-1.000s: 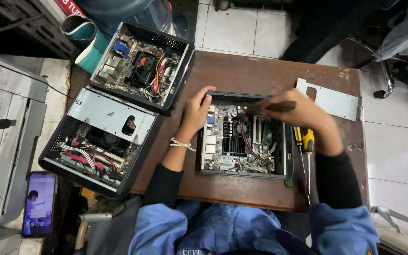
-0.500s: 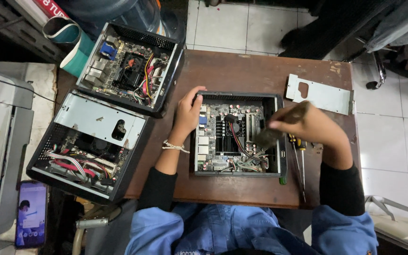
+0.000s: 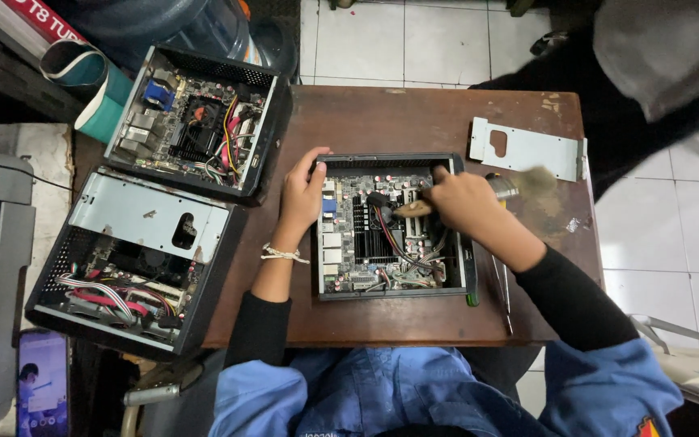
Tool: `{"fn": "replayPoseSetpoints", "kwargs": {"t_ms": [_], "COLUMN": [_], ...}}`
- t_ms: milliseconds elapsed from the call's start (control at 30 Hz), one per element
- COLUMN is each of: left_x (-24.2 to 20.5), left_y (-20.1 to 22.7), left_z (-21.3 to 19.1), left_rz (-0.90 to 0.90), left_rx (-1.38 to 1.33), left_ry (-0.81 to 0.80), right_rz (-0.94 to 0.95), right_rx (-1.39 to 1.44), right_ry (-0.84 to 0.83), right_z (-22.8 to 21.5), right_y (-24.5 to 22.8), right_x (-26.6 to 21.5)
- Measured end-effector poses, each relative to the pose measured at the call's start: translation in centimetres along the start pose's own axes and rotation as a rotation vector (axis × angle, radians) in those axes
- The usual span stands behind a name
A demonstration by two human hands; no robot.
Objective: The person cleans the exterior and interior of a computer case using a brush. They remove a metal bracket and a circuit board, brush them, and place them on the table.
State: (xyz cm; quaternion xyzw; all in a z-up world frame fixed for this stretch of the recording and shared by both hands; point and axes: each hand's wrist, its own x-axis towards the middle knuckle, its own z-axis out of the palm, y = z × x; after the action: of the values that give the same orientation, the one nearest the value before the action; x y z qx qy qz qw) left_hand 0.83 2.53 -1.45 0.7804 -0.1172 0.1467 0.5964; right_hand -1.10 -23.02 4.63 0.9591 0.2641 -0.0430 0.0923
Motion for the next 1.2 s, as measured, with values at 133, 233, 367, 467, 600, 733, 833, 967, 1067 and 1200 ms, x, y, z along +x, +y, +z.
{"fn": "replayPoseSetpoints", "kwargs": {"t_ms": [133, 233, 367, 467, 600, 733, 833, 967, 1067, 1200], "left_x": [0.1, 0.1, 0.0, 0.0, 0.0, 0.0, -0.1, 0.6, 0.9, 1.0], "left_y": [-0.4, 0.0, 0.4, 0.2, 1.5, 2.0, 1.4, 0.6, -1.1, 2.5], "left_z": [0.1, 0.0, 0.2, 0.3, 0.2, 0.1, 0.1, -0.3, -0.5, -0.8], "left_rz": [-0.023, -0.034, -0.093, -0.089, -0.092, -0.096, -0.075, 0.081, 0.200, 0.300], "left_rx": [-0.005, 0.004, -0.021, -0.044, -0.044, -0.027, -0.030, 0.056, 0.149, 0.219], "left_ry": [0.012, 0.015, 0.027, 0.037, 0.035, 0.041, 0.040, 0.045, 0.148, 0.169], "right_rz": [-0.095, -0.174, -0.250, -0.287, -0.260, -0.296, -0.295, -0.258, -0.148, -0.175], "right_rx": [-0.206, -0.218, -0.270, -0.266, -0.280, -0.261, -0.261, -0.224, 0.312, 0.813], "right_ry": [0.160, 0.189, 0.237, 0.208, 0.188, 0.082, 0.067, 0.106, 0.068, 0.355], "right_z": [0.5, 0.6, 0.5, 0.9, 0.6, -0.2, -0.5, -4.2, -5.6, -8.6], "right_y": [-0.7, -0.6, -0.6, -0.2, -0.6, -0.7, -0.8, -0.6, 2.3, 2.8], "right_x": [0.2, -0.1, -0.2, -0.1, 0.3, 0.5, 0.4, -0.3, -0.4, -3.0]}}
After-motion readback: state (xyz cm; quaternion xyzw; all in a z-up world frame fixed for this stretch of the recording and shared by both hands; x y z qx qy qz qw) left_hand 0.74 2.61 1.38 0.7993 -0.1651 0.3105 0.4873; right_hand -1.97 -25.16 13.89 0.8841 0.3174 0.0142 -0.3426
